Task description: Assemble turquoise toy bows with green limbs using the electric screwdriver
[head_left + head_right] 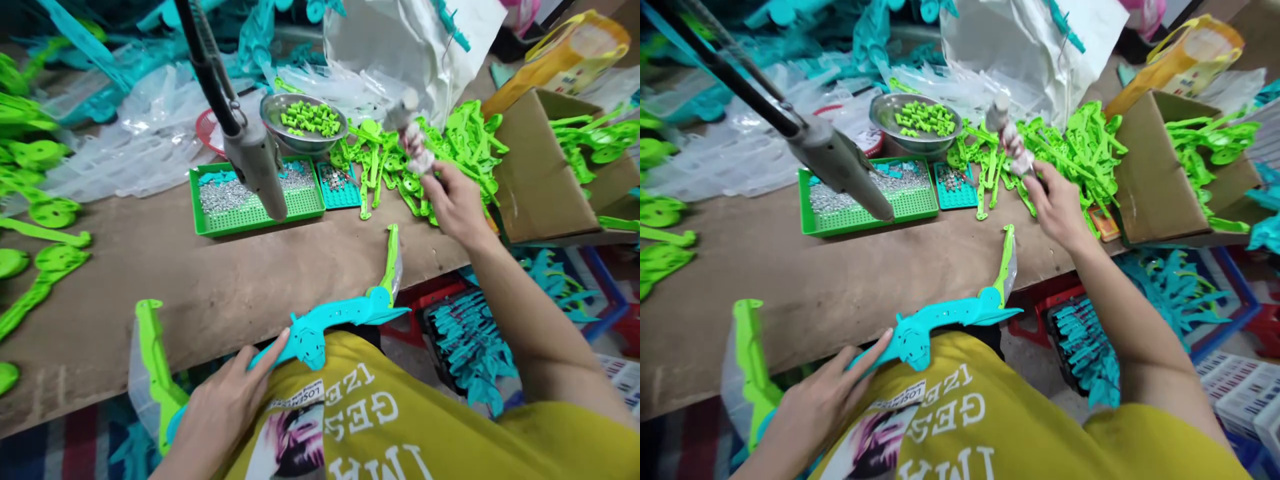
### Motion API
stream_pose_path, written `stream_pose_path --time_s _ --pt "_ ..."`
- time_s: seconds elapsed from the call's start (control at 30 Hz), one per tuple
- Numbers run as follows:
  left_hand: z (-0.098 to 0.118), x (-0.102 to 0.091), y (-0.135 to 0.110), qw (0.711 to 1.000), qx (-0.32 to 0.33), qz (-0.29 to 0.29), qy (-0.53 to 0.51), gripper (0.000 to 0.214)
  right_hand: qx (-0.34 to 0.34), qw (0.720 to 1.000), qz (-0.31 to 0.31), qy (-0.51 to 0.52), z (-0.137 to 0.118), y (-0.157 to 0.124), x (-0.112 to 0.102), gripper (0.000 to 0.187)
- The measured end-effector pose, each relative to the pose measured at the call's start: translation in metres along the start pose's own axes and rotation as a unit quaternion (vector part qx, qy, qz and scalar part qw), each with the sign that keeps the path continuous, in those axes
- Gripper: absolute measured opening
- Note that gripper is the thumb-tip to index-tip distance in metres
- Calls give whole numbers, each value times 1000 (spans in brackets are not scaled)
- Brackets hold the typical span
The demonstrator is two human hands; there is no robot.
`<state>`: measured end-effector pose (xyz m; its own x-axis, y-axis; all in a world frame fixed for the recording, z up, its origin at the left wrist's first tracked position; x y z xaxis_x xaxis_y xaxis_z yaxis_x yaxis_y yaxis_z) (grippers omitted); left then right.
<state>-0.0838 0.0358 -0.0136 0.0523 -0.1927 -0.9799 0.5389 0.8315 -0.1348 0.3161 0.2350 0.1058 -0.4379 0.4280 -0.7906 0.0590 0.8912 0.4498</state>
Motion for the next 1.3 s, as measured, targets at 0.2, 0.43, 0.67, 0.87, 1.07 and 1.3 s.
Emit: stream_pose_path --time_s 0.2,0.43,0.67,0.87,1.07,1.3 --pt "13 15 -6 1000 5 -28 -2 65 64 994 -92 5 -8 -148 -39 41" --pt "28 22 -25 1000 14 -11 25 64 89 989 -118 8 0 -240 -49 40" --pt "28 33 -31 999 -12 -45 -12 65 76 993 -91 21 1 -270 -58 41" --pt "34 29 -28 1000 6 -26 6 68 115 992 -53 7 6 -262 -66 44" --pt "32 30 -30 999 3 -38 4 73 76 996 -35 -19 7 -247 -54 44" --pt "29 33 -29 997 -39 -57 17 75 122 992 14 -28 29 -215 -55 41"
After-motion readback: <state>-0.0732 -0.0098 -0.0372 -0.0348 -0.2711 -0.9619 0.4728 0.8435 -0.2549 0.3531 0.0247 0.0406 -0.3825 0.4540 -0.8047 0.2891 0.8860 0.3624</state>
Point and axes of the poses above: each hand's wrist, its own y-axis towards the middle knuckle, its own x-axis out of the palm, z = x × y, the point moved 10 cm from there along y, towards the middle knuckle, and after that the axes turned 7 degrees about z, right-handed, at the moved point
